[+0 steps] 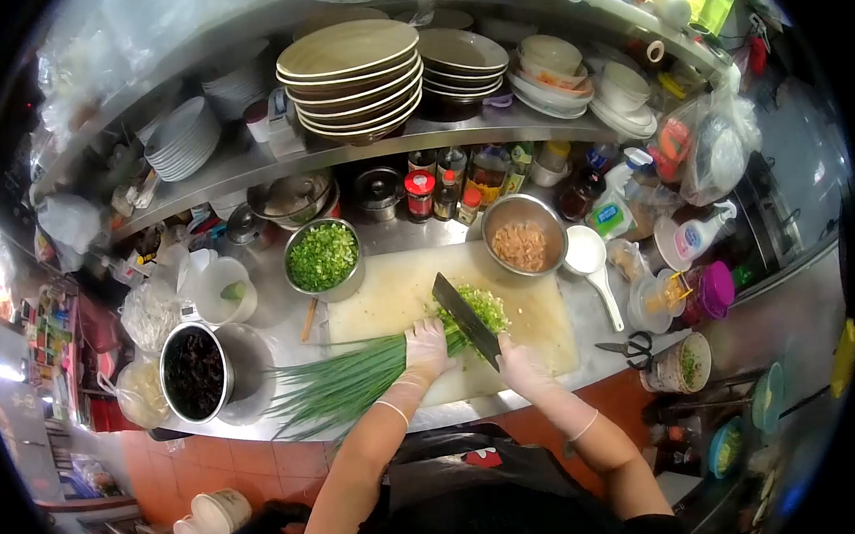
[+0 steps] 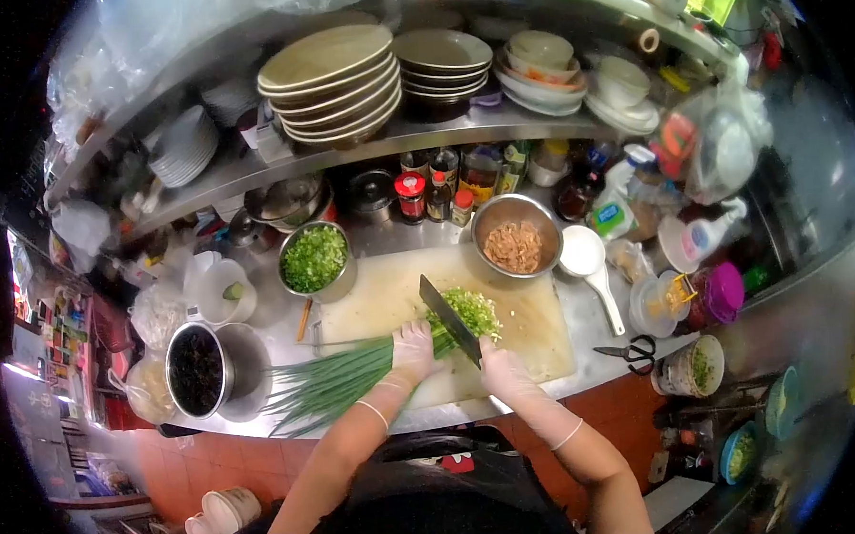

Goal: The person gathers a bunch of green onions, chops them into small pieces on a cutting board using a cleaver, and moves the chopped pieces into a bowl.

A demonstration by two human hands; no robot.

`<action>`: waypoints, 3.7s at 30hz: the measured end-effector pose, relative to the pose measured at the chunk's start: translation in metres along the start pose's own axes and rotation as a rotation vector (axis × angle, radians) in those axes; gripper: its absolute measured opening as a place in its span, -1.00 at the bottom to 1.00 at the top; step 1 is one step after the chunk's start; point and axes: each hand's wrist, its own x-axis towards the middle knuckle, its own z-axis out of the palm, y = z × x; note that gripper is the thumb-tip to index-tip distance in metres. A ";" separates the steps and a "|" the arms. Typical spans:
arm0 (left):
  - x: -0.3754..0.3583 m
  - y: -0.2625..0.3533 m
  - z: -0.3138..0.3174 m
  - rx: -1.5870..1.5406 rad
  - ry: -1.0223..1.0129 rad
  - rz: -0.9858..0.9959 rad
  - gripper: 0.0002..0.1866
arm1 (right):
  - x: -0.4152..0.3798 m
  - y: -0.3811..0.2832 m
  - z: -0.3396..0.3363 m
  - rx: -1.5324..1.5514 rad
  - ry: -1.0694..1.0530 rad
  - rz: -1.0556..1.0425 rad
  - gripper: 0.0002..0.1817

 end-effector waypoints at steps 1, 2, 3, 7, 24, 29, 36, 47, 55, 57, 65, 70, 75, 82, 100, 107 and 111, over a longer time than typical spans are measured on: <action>0.000 0.000 -0.001 -0.003 -0.013 -0.001 -0.13 | -0.002 -0.002 -0.003 -0.024 -0.040 0.003 -0.72; 0.001 0.000 -0.002 -0.008 -0.027 -0.003 -0.13 | -0.003 -0.003 -0.005 -0.049 -0.080 0.005 -0.72; 0.002 0.001 -0.002 -0.013 -0.040 -0.004 -0.12 | -0.002 -0.004 -0.007 -0.074 -0.121 0.008 -0.72; 0.004 0.000 0.001 -0.017 -0.035 0.013 -0.11 | 0.012 -0.003 -0.003 -0.046 -0.194 0.016 -0.72; -0.023 -0.006 -0.010 0.011 0.021 -0.041 0.17 | 0.026 0.012 0.016 0.038 -0.016 0.026 -0.68; -0.010 -0.004 -0.008 -0.026 -0.110 -0.074 0.09 | -0.001 0.000 -0.013 0.007 -0.038 0.017 -0.66; -0.007 -0.005 -0.002 -0.015 -0.048 -0.066 0.03 | -0.008 -0.006 -0.025 0.000 -0.137 0.044 -0.71; -0.002 -0.007 -0.006 -0.033 -0.063 -0.016 -0.02 | 0.020 0.004 0.005 -0.026 -0.250 0.058 -0.73; -0.002 -0.008 0.003 -0.008 -0.051 0.000 -0.03 | 0.057 -0.013 0.052 0.037 -0.045 0.020 -0.74; -0.003 -0.006 -0.003 -0.025 -0.059 -0.020 -0.03 | 0.051 -0.005 0.041 0.064 -0.060 0.020 -0.74; -0.003 -0.004 -0.003 0.023 -0.058 -0.019 -0.03 | -0.005 -0.011 -0.028 -0.009 -0.124 0.017 -0.72; -0.004 -0.003 -0.007 0.030 -0.072 -0.014 -0.03 | -0.002 -0.002 -0.016 -0.066 -0.183 -0.013 -0.73; -0.001 -0.005 -0.009 -0.005 -0.130 -0.005 -0.03 | 0.014 -0.012 -0.007 -0.026 -0.254 0.048 -0.77; -0.001 -0.007 0.004 0.005 -0.034 0.013 -0.09 | 0.053 -0.022 0.046 0.024 -0.032 -0.003 -0.81; -0.001 -0.004 0.004 -0.020 -0.010 -0.014 -0.13 | -0.001 -0.002 -0.010 -0.033 -0.180 -0.002 -0.77; 0.002 -0.007 0.006 0.014 -0.011 0.019 -0.10 | 0.040 -0.029 0.027 -0.038 -0.132 0.074 -0.76; -0.001 -0.008 0.013 0.002 0.008 0.020 0.00 | 0.064 -0.012 0.049 0.040 -0.011 -0.002 -0.72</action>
